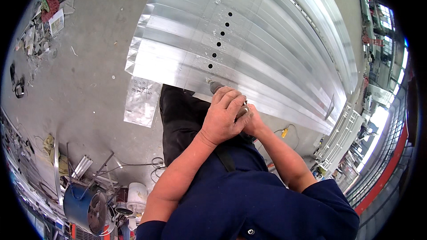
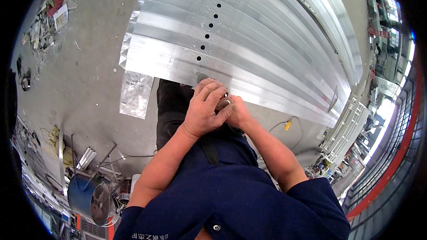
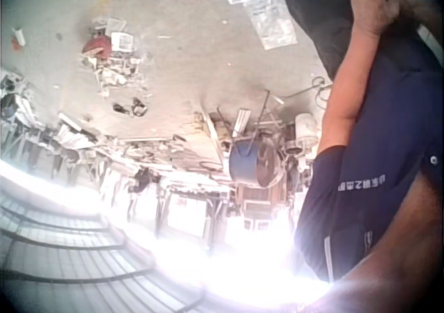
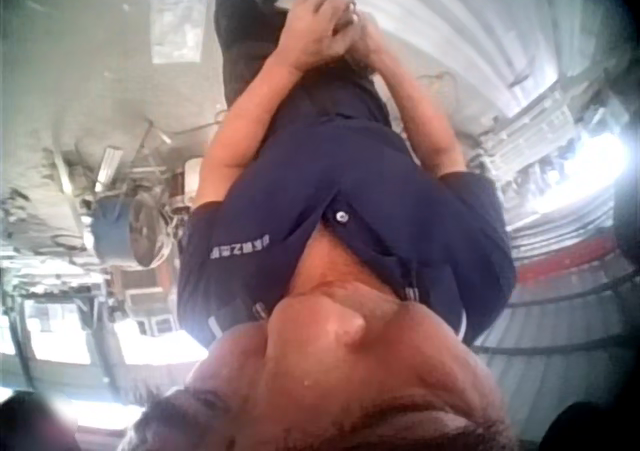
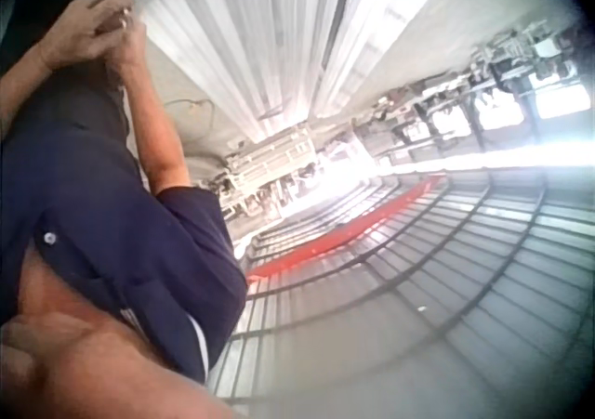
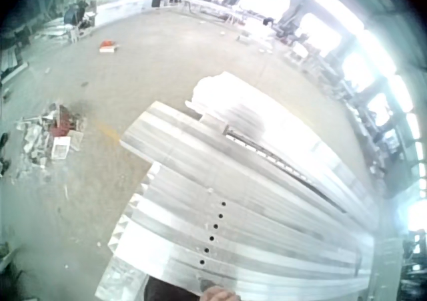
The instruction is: The person uses a cordless drill to make multiple holes in a large corrugated metal sheet. They then pick up several aluminum profiles, place them on the sheet, and drill through the profiles into the sheet to secure them.
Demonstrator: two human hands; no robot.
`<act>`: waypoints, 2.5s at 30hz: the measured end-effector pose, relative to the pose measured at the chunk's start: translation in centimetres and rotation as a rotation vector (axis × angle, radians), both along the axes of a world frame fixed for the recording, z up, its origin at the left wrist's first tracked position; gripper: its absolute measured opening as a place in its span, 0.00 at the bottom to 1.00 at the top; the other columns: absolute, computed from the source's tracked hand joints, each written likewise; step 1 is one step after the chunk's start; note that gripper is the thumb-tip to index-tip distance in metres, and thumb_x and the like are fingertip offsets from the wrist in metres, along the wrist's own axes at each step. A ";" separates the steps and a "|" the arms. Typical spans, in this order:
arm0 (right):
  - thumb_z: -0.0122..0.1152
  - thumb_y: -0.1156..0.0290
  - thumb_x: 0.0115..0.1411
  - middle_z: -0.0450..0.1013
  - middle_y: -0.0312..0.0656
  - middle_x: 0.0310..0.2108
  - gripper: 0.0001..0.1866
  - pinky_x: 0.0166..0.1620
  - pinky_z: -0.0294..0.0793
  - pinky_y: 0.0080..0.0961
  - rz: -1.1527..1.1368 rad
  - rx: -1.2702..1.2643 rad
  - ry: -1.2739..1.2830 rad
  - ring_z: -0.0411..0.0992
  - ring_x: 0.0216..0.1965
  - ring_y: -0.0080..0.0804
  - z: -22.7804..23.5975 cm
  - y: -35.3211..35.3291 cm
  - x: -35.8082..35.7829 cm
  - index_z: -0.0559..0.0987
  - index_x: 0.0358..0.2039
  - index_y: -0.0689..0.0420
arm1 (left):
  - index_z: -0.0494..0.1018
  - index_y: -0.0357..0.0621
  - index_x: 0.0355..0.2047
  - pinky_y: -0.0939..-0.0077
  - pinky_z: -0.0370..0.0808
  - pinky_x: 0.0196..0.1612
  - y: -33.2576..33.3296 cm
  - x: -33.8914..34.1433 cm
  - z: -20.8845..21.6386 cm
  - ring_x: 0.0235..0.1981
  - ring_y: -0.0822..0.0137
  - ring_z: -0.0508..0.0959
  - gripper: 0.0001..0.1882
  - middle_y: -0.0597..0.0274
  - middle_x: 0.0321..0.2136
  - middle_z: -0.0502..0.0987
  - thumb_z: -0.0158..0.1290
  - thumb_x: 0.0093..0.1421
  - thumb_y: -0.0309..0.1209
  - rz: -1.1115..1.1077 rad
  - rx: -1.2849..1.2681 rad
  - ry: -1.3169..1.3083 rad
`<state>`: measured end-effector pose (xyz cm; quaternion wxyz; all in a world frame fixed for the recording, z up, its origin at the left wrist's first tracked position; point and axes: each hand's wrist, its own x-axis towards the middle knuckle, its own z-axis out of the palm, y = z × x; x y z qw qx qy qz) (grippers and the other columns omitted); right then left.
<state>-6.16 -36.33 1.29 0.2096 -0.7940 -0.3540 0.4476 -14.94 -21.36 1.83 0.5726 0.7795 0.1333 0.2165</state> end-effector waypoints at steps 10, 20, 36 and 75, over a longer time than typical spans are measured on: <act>0.63 0.67 0.54 0.79 0.45 0.37 0.10 0.44 0.77 0.34 -0.061 -0.149 0.098 0.78 0.38 0.44 1.5 1.8 1.0 0.79 0.37 0.54 | 0.73 0.40 0.44 0.53 0.71 0.55 1.1 1.0 0.3 0.50 0.46 0.73 0.23 0.53 0.43 0.75 0.66 0.48 0.32 0.017 -0.049 0.019; 0.62 0.64 0.54 0.79 0.49 0.37 0.14 0.43 0.77 0.39 -0.030 -0.011 0.036 0.78 0.39 0.50 2.2 3.3 1.6 0.80 0.41 0.54 | 0.76 0.47 0.32 0.51 0.64 0.58 1.5 3.1 1.4 0.43 0.56 0.77 0.12 0.62 0.33 0.78 0.64 0.46 0.30 0.109 -0.070 0.143; 0.61 0.66 0.52 0.79 0.49 0.34 0.10 0.40 0.76 0.43 0.060 -0.232 0.049 0.76 0.37 0.55 3.0 5.1 3.1 0.81 0.33 0.55 | 0.75 0.49 0.30 0.53 0.65 0.56 2.7 3.7 0.7 0.39 0.58 0.78 0.10 0.64 0.30 0.79 0.62 0.45 0.27 0.159 -0.153 0.130; 0.62 0.61 0.52 0.79 0.53 0.32 0.14 0.40 0.78 0.46 0.192 -0.392 0.024 0.78 0.37 0.55 2.3 7.2 4.6 0.78 0.33 0.60 | 0.73 0.47 0.29 0.55 0.70 0.52 3.3 3.8 -0.6 0.38 0.56 0.77 0.12 0.63 0.31 0.76 0.64 0.44 0.26 0.200 -0.134 0.108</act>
